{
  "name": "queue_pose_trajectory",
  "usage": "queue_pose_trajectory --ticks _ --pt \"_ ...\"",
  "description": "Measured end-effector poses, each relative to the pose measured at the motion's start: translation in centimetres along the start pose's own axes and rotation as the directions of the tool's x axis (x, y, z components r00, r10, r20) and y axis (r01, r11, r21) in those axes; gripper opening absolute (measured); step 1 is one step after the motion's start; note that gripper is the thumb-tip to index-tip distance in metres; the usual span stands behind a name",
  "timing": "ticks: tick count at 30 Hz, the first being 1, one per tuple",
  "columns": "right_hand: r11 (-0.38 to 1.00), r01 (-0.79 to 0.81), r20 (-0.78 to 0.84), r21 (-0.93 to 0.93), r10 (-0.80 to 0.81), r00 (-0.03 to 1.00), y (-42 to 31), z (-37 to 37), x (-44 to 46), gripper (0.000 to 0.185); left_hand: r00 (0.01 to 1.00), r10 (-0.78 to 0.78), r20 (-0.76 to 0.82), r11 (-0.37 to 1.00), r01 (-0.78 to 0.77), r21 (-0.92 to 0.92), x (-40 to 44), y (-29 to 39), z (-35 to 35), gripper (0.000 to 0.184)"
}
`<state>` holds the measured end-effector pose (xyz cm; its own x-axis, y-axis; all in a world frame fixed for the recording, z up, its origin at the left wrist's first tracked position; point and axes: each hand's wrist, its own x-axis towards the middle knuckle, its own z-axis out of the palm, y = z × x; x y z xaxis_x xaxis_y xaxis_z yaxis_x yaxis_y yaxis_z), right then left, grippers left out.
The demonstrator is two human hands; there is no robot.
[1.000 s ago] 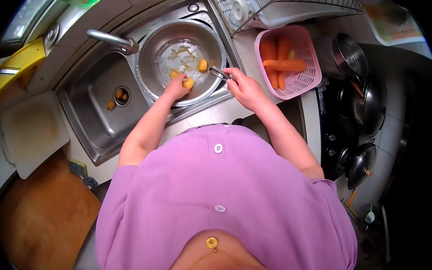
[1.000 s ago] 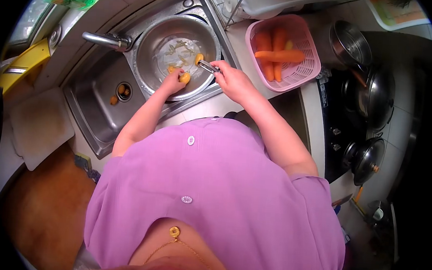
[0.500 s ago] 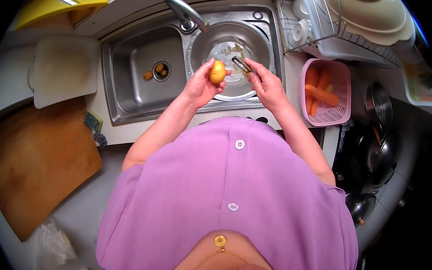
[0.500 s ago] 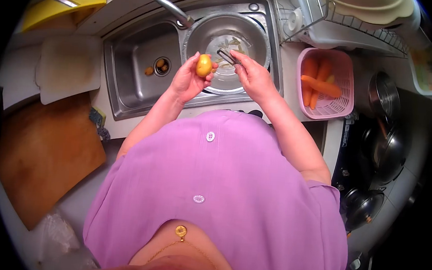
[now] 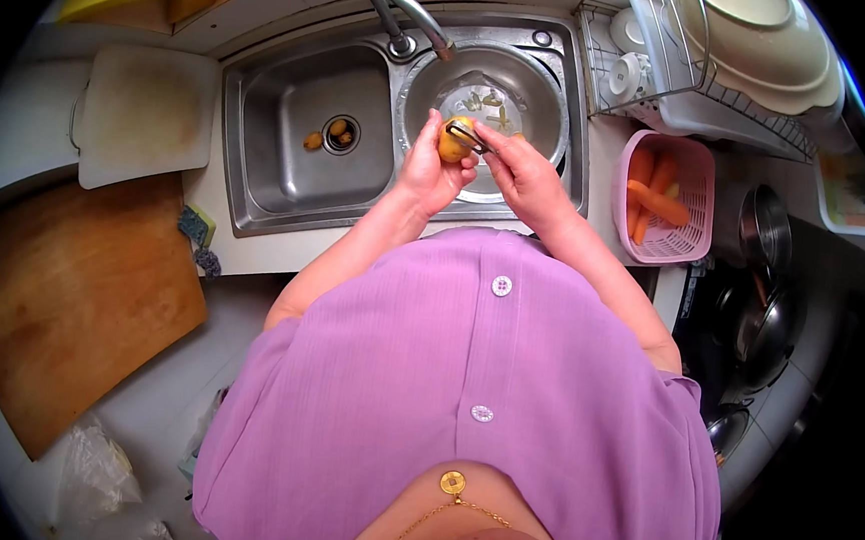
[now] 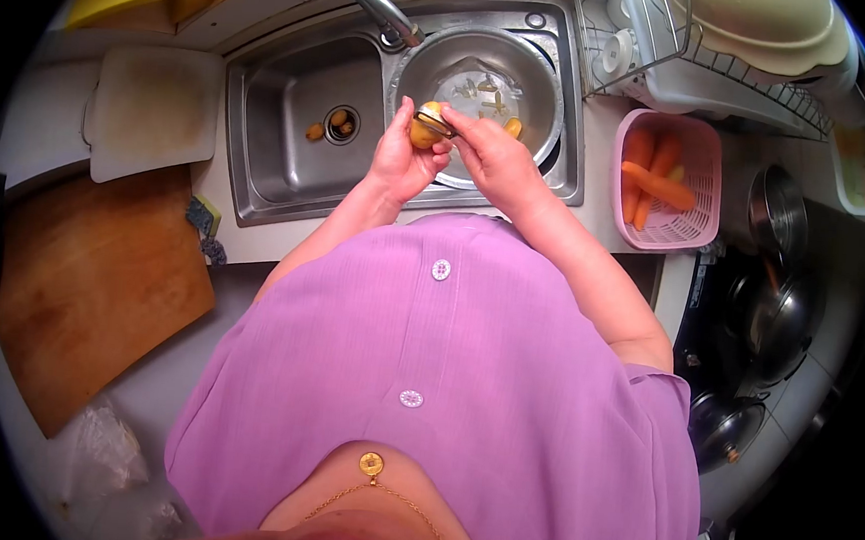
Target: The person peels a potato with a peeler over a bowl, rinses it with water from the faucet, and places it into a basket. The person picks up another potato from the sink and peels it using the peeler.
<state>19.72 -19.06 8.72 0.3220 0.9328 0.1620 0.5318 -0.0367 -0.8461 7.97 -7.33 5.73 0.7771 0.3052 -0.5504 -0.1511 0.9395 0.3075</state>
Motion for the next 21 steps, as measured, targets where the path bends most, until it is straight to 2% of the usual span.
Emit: queue_pose_trajectory --ticks 1,2,4,5,7,11,14,18,20,21 --pt "0.997 0.070 -0.016 -0.034 -0.070 0.997 0.1 0.2 0.0 0.044 1.000 -0.006 -0.021 1.000 0.006 -0.004 0.0 -0.1 0.1 0.049" --pt "0.997 0.070 -0.016 -0.035 -0.070 0.997 0.1 0.2 -0.2 0.044 1.000 -0.006 -0.020 1.000 0.006 -0.005 0.1 -0.3 -0.1 0.049" --pt "0.981 0.064 0.058 -0.182 -0.054 0.997 0.0 0.2 -0.5 0.052 0.999 -0.038 0.036 0.998 0.036 0.041 0.1 -0.7 -0.4 0.047" --pt "0.981 0.063 0.057 -0.183 -0.053 0.997 -0.1 0.3 -0.5 0.052 0.999 -0.034 -0.019 0.998 0.035 0.051 0.1 -1.0 -0.4 0.045" --pt "0.957 0.087 0.046 -0.277 -0.077 0.996 -0.3 0.3 -0.4 0.057 0.999 -0.026 -0.030 0.998 0.028 0.057 0.2 -1.5 -0.8 0.044" --pt "0.956 0.077 -0.002 -0.284 -0.081 0.997 -0.1 0.7 -0.5 0.058 0.996 -0.016 -0.091 0.997 0.023 0.077 0.1 -1.3 -0.1 0.042" --pt "0.975 0.040 -0.039 -0.218 -0.050 0.998 0.0 0.8 -0.5 0.056 0.989 0.004 -0.148 0.998 0.006 0.070 -0.3 -1.2 0.8 0.041" --pt "0.992 0.010 -0.065 -0.129 -0.018 0.998 0.4 0.9 0.0 0.050 0.995 -0.019 -0.097 0.998 0.025 0.055 -0.2 -1.1 0.3 0.041" --pt "0.997 0.005 -0.073 -0.080 -0.011 0.997 0.7 1.0 0.2 0.048 0.995 -0.039 -0.096 0.993 0.049 0.110 -0.3 -0.8 0.3 0.042" --pt "0.996 -0.059 -0.083 -0.062 0.053 0.995 0.9 1.0 0.2 0.045 0.995 -0.042 -0.093 0.992 0.053 0.114 -0.4 -0.7 0.4 0.042"
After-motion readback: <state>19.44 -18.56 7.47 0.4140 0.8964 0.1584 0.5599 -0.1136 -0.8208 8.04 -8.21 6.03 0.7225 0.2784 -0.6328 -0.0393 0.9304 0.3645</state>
